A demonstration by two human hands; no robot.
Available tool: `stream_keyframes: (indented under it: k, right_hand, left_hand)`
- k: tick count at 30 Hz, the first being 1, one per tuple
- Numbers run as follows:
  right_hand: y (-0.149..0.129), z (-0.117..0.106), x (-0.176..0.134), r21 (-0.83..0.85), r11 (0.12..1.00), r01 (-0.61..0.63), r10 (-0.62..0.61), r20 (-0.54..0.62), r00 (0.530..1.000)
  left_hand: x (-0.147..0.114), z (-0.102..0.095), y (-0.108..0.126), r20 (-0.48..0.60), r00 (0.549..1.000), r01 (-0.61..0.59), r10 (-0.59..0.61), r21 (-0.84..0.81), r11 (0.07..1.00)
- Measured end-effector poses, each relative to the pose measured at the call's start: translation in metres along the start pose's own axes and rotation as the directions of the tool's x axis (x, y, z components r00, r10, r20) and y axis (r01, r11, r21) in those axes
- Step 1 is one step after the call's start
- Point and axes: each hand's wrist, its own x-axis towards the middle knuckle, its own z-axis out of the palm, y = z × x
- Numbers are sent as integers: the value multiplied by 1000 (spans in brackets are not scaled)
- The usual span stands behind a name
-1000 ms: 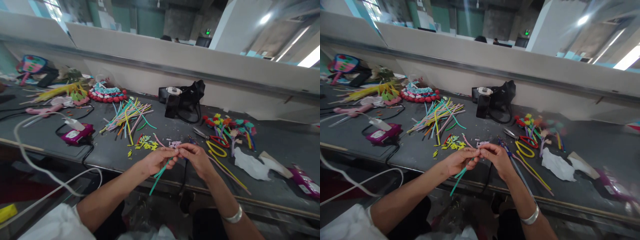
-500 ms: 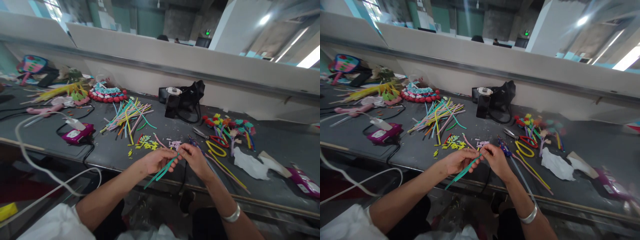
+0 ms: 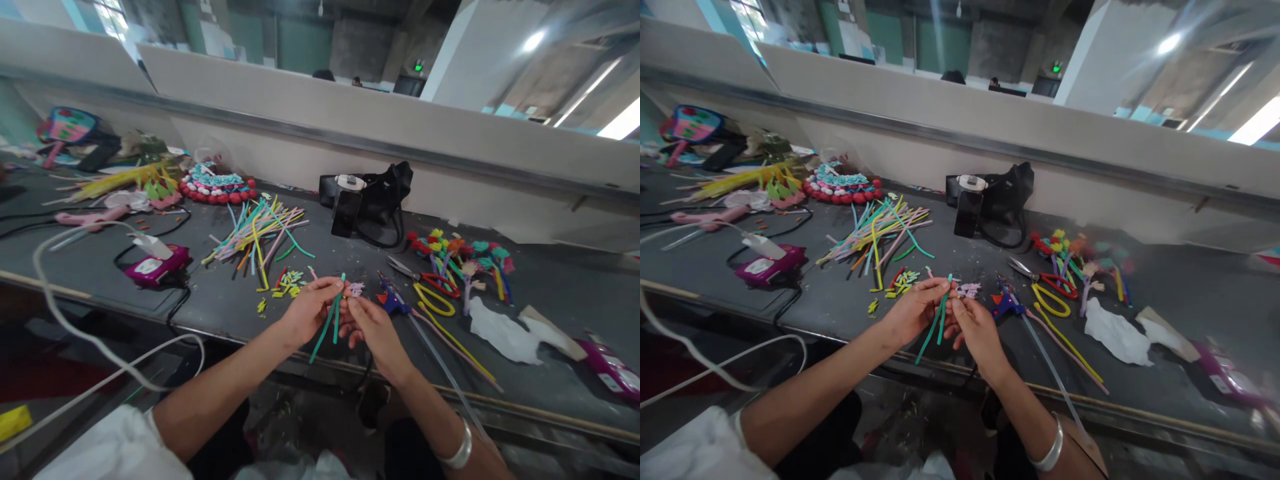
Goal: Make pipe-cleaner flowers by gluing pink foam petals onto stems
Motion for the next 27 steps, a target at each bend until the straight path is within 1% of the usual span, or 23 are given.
stream_keyframes:
  k: [2, 5, 7, 9, 11, 12, 14, 16, 20, 22, 25, 27]
  right_hand:
    - [-1, 2, -1, 26, 1000, 4, -5, 35, 999]
    - [0, 2, 0, -75, 996, 47, -45, 31, 999]
    - [0, 0, 0, -178, 981, 77, -78, 3, 997]
    - [-2, -5, 0, -281, 951, 126, -140, -29, 990]
    - [-7, -12, -2, -376, 908, 183, -217, -48, 975]
    - [-10, -16, -3, -422, 882, 211, -260, -61, 964]
    - [-17, -23, -6, -512, 816, 268, -351, -71, 934]
    - [-22, -30, -8, -599, 737, 314, -429, -54, 902]
    - [-23, -39, -7, -731, 587, 348, -522, -12, 853]
    - [-21, -42, -6, -770, 537, 346, -535, 6, 845]
    - [-20, -46, -4, -792, 495, 358, -549, 35, 835]
    - [-20, -48, -4, -796, 483, 366, -559, 41, 828]
  left_hand:
    - [0, -1, 0, -18, 1000, -10, 11, 30, 999]
    - [2, -3, 1, -13, 999, -47, 47, 48, 998]
    - [5, -3, 1, -17, 992, -124, 126, 100, 987]
    - [6, -4, 3, -26, 972, -219, 232, 235, 947]
    - [7, -4, 4, -9, 949, -285, 316, 403, 870]
    - [6, -4, 5, 18, 943, -301, 333, 481, 824]
    - [5, -5, 6, 101, 938, -322, 331, 606, 728]
    - [3, -5, 6, 186, 935, -343, 301, 691, 637]
    - [1, -5, 3, 313, 928, -373, 202, 794, 480]
    - [1, -5, 2, 385, 900, -435, 206, 825, 361]
    - [0, -4, 1, 498, 837, -538, 227, 825, 173]
    - [-2, -3, 0, 542, 812, -571, 214, 815, 102]
